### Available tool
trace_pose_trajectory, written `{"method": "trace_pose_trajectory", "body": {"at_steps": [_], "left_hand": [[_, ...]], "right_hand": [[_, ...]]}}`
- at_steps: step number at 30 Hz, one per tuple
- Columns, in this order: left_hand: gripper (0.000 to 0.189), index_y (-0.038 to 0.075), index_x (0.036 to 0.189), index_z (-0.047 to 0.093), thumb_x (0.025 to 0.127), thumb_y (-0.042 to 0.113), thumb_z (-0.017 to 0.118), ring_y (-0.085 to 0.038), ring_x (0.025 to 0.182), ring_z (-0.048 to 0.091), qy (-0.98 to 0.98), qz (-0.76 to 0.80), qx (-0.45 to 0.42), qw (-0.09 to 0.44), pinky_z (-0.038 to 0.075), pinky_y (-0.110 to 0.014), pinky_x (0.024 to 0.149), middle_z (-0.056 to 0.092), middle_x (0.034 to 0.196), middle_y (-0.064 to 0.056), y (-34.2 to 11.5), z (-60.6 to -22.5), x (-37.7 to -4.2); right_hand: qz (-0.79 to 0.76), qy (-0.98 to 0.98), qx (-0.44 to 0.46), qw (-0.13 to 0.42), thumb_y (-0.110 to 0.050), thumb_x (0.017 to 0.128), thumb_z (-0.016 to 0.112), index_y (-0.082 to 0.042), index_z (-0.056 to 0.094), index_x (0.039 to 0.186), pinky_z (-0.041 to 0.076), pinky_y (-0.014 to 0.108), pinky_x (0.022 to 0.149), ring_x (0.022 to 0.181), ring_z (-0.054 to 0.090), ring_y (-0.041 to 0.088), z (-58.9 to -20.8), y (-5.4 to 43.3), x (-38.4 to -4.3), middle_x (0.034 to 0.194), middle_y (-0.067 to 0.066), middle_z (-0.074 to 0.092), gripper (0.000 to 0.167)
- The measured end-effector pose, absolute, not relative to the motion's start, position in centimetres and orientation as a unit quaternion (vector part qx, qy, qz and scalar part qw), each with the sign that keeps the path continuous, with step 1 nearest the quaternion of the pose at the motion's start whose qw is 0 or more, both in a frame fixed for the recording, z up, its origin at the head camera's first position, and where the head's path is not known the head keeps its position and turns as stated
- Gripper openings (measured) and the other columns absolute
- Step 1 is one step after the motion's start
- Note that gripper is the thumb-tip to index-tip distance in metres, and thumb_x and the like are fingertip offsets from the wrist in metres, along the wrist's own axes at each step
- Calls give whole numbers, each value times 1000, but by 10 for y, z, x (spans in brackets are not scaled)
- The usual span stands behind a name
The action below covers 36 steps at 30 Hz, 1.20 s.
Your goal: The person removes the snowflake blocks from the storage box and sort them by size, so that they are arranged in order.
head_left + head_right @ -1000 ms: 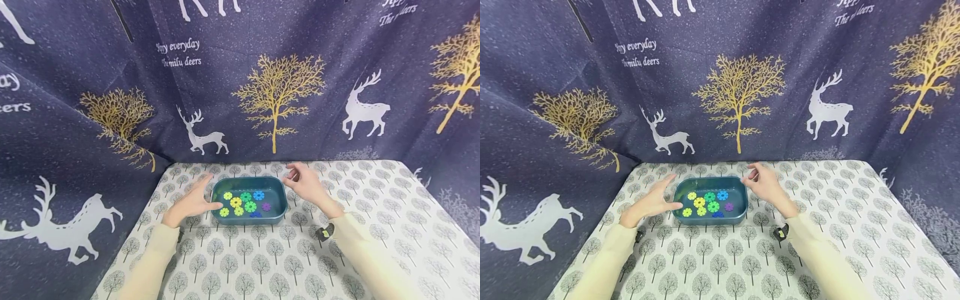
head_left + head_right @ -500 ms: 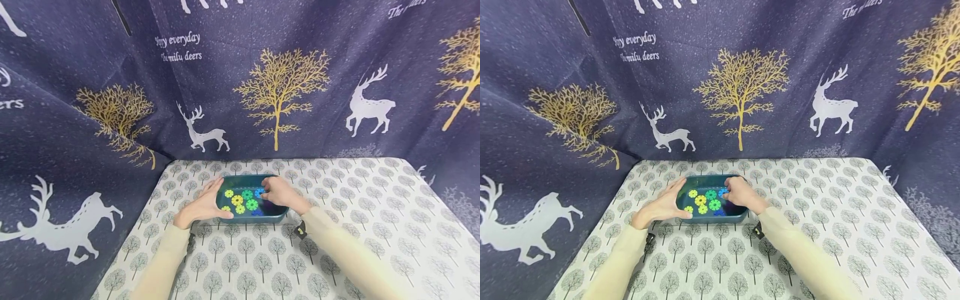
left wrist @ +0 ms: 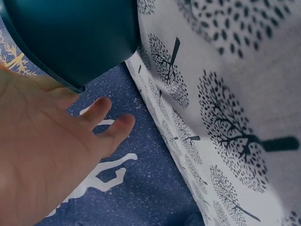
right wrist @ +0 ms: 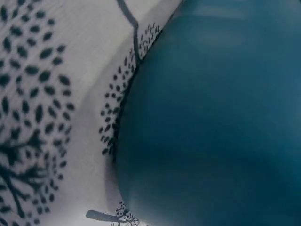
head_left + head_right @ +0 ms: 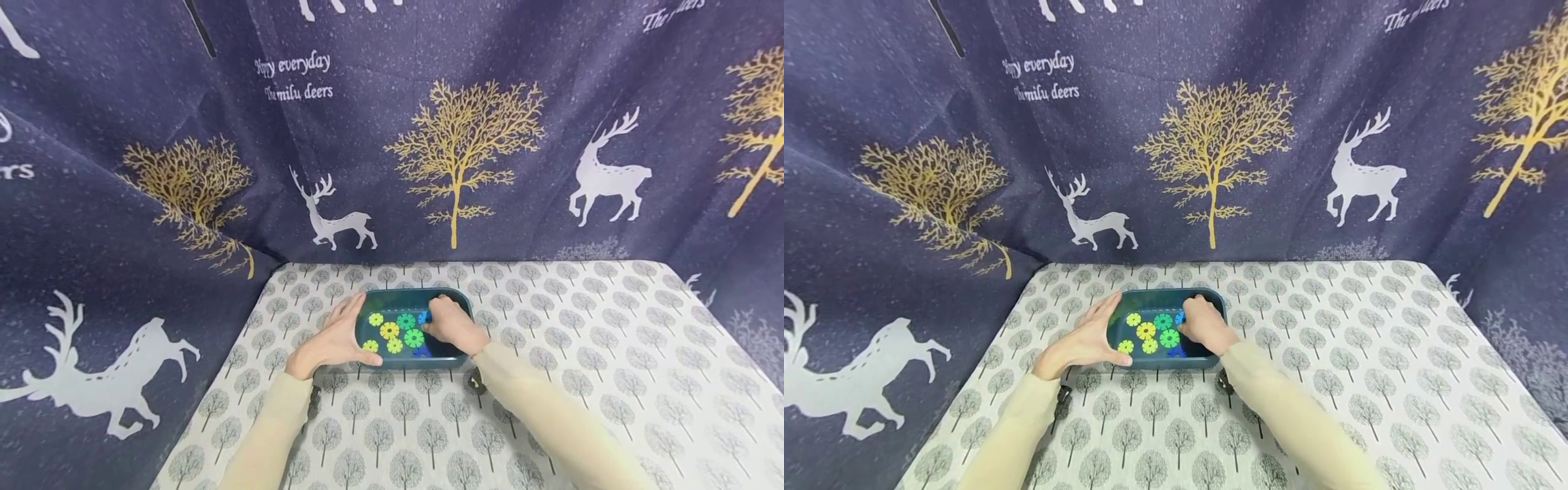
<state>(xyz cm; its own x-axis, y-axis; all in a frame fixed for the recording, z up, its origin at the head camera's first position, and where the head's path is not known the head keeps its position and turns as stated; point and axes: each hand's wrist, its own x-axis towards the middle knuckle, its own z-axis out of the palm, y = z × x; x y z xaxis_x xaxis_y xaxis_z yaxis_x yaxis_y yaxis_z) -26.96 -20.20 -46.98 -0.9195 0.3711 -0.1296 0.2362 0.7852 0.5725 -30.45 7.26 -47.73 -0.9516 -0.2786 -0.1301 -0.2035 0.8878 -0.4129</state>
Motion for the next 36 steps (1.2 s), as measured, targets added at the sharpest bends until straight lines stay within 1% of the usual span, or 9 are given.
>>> {"method": "trace_pose_trajectory", "body": {"at_steps": [7,10,13,16,18,21,29,33,36], "left_hand": [[148,10,177,4,71,49,100,-52,170,8,939,280,166,114,15,-80,132,4,187,-14,-202,-471,-267],[148,12,177,3,71,51,99,-51,170,7,938,281,166,116,14,-79,133,3,187,-13,-203,-471,-268],[147,14,178,3,72,54,98,-49,171,7,938,279,166,119,14,-78,133,3,187,-11,-203,-471,-269],[148,16,178,2,72,54,99,-48,171,8,940,276,163,120,15,-77,134,3,187,-11,-203,-472,-269],[148,17,178,2,72,54,99,-48,171,9,940,275,160,120,15,-77,134,3,187,-10,-203,-472,-270],[148,18,178,2,72,53,99,-48,171,10,940,279,155,122,16,-77,134,3,187,-9,-203,-471,-269],[147,17,178,3,73,50,100,-49,170,11,938,283,156,126,18,-76,134,3,188,-9,-203,-466,-270],[147,16,178,3,73,50,100,-51,170,12,939,281,158,123,17,-76,134,3,187,-9,-202,-466,-270],[147,14,178,2,73,50,100,-51,170,10,937,284,163,125,15,-75,136,2,187,-10,-200,-466,-269]], "right_hand": [[-207,969,-102,93,-23,99,82,-3,69,95,54,44,74,88,62,30,-482,66,-302,121,22,66,24],[-201,970,-92,99,-26,99,82,7,68,126,63,52,90,115,69,41,-482,63,-301,143,31,60,45],[-199,971,-84,101,-27,99,83,8,44,158,62,57,102,130,66,44,-482,60,-301,155,33,55,79],[-204,969,-93,101,-25,99,82,4,35,166,65,49,85,103,75,36,-483,60,-300,139,27,68,87],[-213,966,-104,101,-22,99,81,2,41,163,59,41,68,81,73,28,-483,60,-300,118,20,75,79],[-225,962,-120,97,-17,100,80,-4,53,155,50,35,61,69,65,21,-483,63,-300,101,14,75,63],[-231,954,-161,101,-8,99,78,-5,64,148,57,37,78,84,67,19,-480,71,-301,138,20,74,51],[-236,952,-165,105,-3,96,79,-2,65,146,50,34,72,75,59,17,-476,73,-302,139,21,73,51],[-237,953,-156,104,-3,94,82,-1,67,144,52,33,72,78,63,17,-476,75,-302,138,20,74,52]]}}
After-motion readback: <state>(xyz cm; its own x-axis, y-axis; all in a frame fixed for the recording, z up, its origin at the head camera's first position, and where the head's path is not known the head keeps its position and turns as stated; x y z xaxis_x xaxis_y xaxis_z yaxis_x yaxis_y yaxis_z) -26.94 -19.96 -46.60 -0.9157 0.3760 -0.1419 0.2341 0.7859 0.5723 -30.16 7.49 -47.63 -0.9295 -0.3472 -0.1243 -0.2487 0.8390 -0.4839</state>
